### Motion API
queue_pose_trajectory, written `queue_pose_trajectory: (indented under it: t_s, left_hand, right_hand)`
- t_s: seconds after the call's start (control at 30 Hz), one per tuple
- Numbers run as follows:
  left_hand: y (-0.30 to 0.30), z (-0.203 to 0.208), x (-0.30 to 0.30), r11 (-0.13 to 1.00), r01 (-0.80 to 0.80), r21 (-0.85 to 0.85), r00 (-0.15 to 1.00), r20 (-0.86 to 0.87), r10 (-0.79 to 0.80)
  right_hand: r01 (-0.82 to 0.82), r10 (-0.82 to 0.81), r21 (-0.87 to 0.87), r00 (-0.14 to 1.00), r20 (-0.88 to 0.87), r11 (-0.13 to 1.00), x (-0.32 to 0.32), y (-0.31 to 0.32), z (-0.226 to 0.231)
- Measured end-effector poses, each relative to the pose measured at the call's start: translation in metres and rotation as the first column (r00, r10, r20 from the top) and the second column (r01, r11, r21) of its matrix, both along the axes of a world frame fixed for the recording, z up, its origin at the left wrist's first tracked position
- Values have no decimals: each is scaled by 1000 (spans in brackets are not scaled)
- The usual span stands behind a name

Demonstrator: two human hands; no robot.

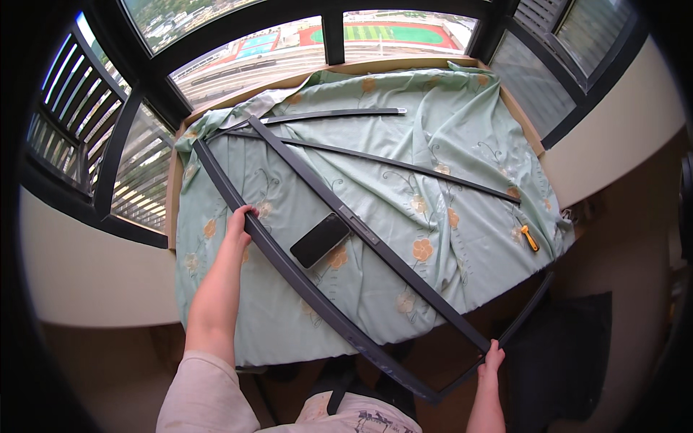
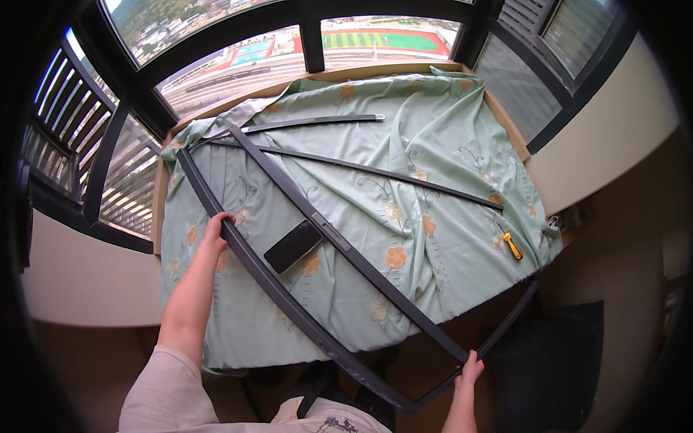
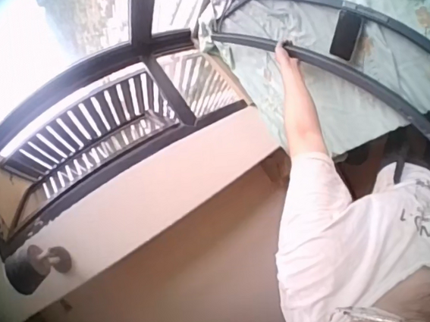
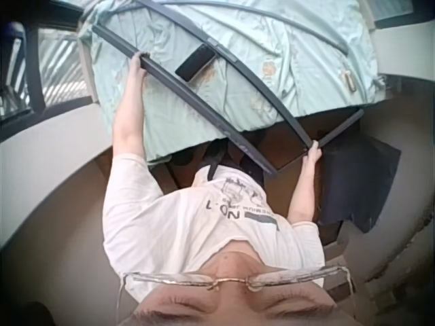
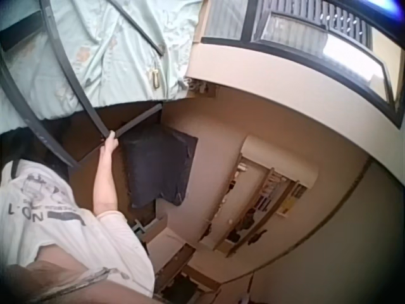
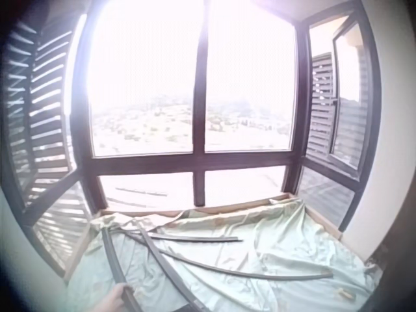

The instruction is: The person uses a screwdriver to remove screws from the corners of a metal window frame placed on a bed, then separates the frame pieces and handles a rubber seal strip by hand.

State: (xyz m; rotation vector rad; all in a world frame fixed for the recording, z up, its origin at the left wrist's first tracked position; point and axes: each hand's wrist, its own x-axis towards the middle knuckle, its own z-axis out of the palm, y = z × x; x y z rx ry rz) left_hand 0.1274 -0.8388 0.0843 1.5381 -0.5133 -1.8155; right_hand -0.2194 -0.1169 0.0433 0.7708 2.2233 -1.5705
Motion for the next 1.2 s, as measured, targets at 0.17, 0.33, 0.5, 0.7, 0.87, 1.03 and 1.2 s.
queue_pose_trajectory:
  t_s: [0.17, 0.33, 0.5, 0.7, 0.87, 1.03, 1.2]
  left_hand:
    - [14, 3, 10, 999, -27, -21, 1000, -5, 27]
    - [40, 15, 7, 997, -68, -35, 997, -29, 67]
    - [73, 11, 22, 995, -93, -24, 996, -3, 93]
    - [128, 17, 36, 985, -166, -47, 986, 4, 167]
    - [187, 30, 40, 960, -260, -105, 964, 28, 264]
    - [226, 30, 54, 948, -312, -70, 945, 85, 317]
    - [246, 13, 57, 917, -393, -70, 908, 126, 399]
  right_hand:
    - [-5, 9, 38, 995, -104, 999, -11, 9, 16]
    - [-14, 19, 37, 989, -148, 999, -37, 26, 38]
    - [-52, 59, 44, 981, -186, 998, -67, 40, 40]
    - [-170, 173, 33, 963, -205, 985, -116, 53, 32]
    - [-250, 242, -13, 948, -205, 968, -166, 66, 7]
    - [-363, 360, -18, 930, -74, 932, -196, 69, -16]
    - [-403, 405, -46, 907, 116, 914, -203, 63, 4]
